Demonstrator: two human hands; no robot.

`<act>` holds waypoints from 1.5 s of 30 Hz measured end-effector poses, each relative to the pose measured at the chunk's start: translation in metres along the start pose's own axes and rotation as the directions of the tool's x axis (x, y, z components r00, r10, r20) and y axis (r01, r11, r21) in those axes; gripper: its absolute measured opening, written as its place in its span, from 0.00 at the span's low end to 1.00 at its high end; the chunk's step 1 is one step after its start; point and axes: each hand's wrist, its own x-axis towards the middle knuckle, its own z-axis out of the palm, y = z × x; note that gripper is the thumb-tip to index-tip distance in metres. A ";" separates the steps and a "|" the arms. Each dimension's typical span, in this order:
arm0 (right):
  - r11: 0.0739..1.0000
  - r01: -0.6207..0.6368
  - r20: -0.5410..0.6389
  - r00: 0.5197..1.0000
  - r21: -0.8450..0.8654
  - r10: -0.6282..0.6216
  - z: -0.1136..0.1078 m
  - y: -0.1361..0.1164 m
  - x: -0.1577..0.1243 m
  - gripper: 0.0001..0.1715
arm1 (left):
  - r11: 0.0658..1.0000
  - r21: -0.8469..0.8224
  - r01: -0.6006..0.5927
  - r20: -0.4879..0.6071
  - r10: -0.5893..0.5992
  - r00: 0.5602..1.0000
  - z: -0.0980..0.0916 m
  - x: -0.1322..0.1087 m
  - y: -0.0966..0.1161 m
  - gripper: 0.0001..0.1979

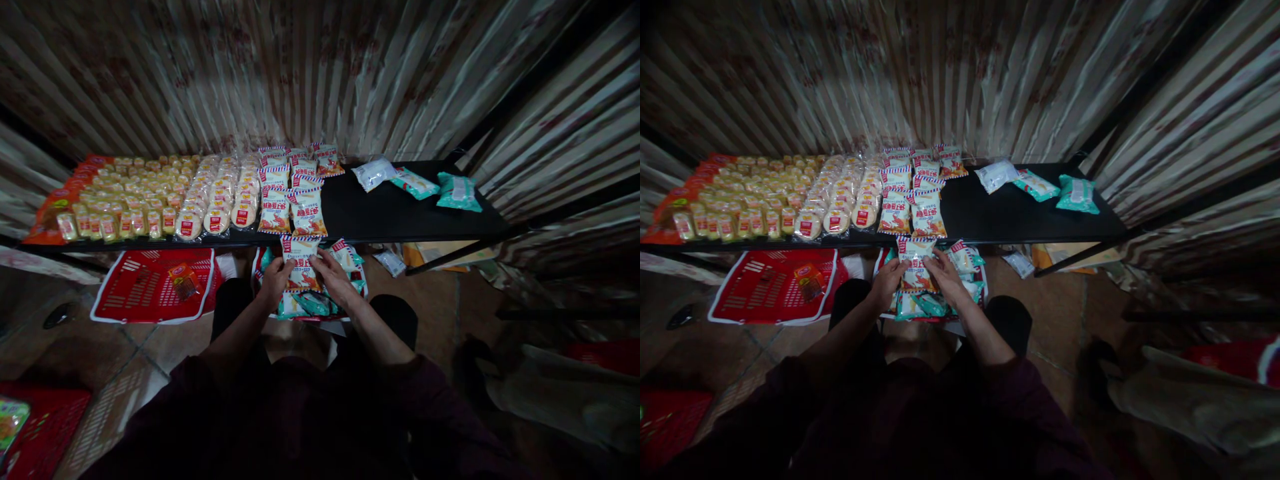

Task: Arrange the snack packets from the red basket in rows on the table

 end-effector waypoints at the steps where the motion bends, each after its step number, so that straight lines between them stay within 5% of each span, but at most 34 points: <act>1: 1.000 0.004 0.036 0.999 -0.005 -0.004 0.000 0.001 -0.002 0.31 | 1.000 0.007 -0.009 -0.008 0.009 1.000 0.000 0.000 0.001 0.22; 5: 1.000 0.002 0.100 0.995 0.030 -0.005 0.000 0.002 -0.006 0.28 | 0.998 0.049 -0.043 -0.037 0.045 0.998 0.004 -0.001 0.004 0.20; 18: 0.996 0.068 -0.017 0.998 0.051 -0.067 -0.008 -0.001 -0.002 0.30 | 0.991 -0.096 0.090 0.134 -0.077 0.988 0.009 -0.014 0.006 0.21; 31: 0.998 0.020 0.053 0.998 0.054 -0.023 -0.007 -0.002 -0.020 0.30 | 0.994 -0.085 -0.076 0.049 0.081 0.996 0.010 -0.015 -0.001 0.22; 45: 0.995 0.095 0.003 0.995 0.027 -0.095 -0.007 0.000 -0.017 0.26 | 0.992 -0.122 -0.042 0.061 0.049 0.997 0.011 -0.014 -0.001 0.23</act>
